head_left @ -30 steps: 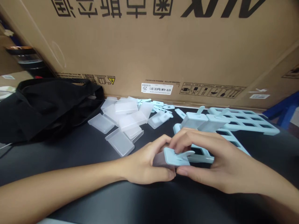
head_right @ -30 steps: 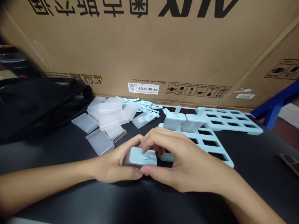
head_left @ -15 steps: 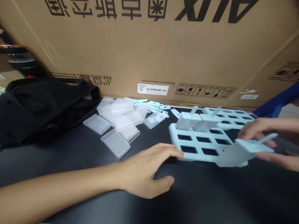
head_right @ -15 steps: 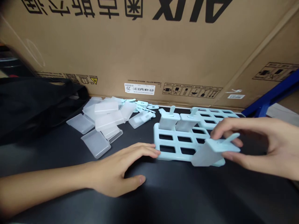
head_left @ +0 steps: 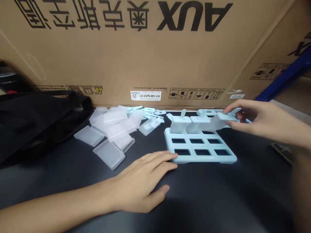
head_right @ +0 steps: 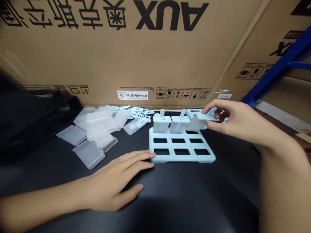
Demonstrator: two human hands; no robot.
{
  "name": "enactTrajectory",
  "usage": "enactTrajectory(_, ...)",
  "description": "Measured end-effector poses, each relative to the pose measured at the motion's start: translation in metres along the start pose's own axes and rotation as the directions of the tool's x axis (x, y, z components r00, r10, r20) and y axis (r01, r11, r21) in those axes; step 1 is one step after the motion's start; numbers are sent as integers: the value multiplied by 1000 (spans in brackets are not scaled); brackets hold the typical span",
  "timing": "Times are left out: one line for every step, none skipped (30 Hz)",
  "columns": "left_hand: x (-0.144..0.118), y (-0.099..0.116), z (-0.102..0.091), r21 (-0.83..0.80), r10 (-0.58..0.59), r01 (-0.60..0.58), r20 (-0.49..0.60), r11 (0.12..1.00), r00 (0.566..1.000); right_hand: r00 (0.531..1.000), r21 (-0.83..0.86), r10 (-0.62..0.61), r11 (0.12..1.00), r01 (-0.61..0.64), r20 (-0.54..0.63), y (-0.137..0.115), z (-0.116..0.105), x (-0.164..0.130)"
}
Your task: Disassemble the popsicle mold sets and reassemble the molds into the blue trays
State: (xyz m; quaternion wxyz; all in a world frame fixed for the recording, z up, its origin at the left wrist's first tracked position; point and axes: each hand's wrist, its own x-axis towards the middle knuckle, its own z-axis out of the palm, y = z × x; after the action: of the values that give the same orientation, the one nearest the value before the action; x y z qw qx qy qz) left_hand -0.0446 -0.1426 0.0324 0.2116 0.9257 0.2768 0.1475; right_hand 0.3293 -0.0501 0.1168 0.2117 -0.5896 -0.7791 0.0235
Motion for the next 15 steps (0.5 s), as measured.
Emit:
enactTrajectory(0, 0, 0, 10, 1, -1, 3, 1000, 1000, 1000, -3, -3, 1000, 3, -6, 0, 1, 0)
enactTrajectory(0, 0, 0, 17, 2, -2, 4, 1000, 1000, 1000, -5, -4, 1000, 4, -10, 0, 2, 0)
enactTrajectory(0, 0, 0, 22, 4, -4, 2, 1000, 1000, 1000, -7, -2, 1000, 2, -14, 1, 3, 0)
enactTrajectory(0, 0, 0, 23, 7, -7, 0, 1000, 1000, 1000, -9, 0, 1000, 0, -13, 2, 3, 0)
enactTrajectory(0, 0, 0, 23, 10, -10, -4, 1000, 1000, 1000, -12, 1, 1000, -1, -10, 3, 3, 0)
enactTrajectory(0, 0, 0, 22, 12, -12, -10, 1000, 1000, 1000, -14, 1, 1000, -1, -5, 5, 3, 0)
enactTrajectory(0, 0, 0, 21, 14, -14, -14, 1000, 1000, 1000, -21, 1, 1000, -1, 4, 7, 4, 0)
enactTrajectory(0, 0, 0, 20, 15, -15, -18, 1000, 1000, 1000, -30, 0, 1000, 0, 15, 8, 4, 0)
enactTrajectory(0, 0, 0, 21, 16, -16, -19, 1000, 1000, 1000, -37, -3, 999, 4, 27, 10, 5, 1)
enactTrajectory(0, 0, 0, 23, 17, -16, -18, 1000, 1000, 999, -41, -9, 999, 11, 40, 10, 5, 1)
enactTrajectory(0, 0, 0, 26, 18, -17, -17, 1000, 1000, 999, -36, -17, 999, 19, 52, 11, 6, 2)
enactTrajectory(0, 0, 0, 29, 18, -18, -15, 999, 1000, 997, -22, -26, 999, 27, 70, 10, 6, 2)
enactTrajectory(0, 0, 0, 34, 19, -19, -16, 999, 1000, 995, -3, -33, 999, 34, 92, 9, 7, 3)
enactTrajectory(0, 0, 0, 39, 19, -18, -15, 999, 1000, 996, 7, -36, 999, 36, 85, 8, 8, 3)
enactTrajectory(0, 0, 0, 43, 19, -18, -14, 999, 1000, 998, 6, -32, 999, 32, 52, 7, 8, 4)
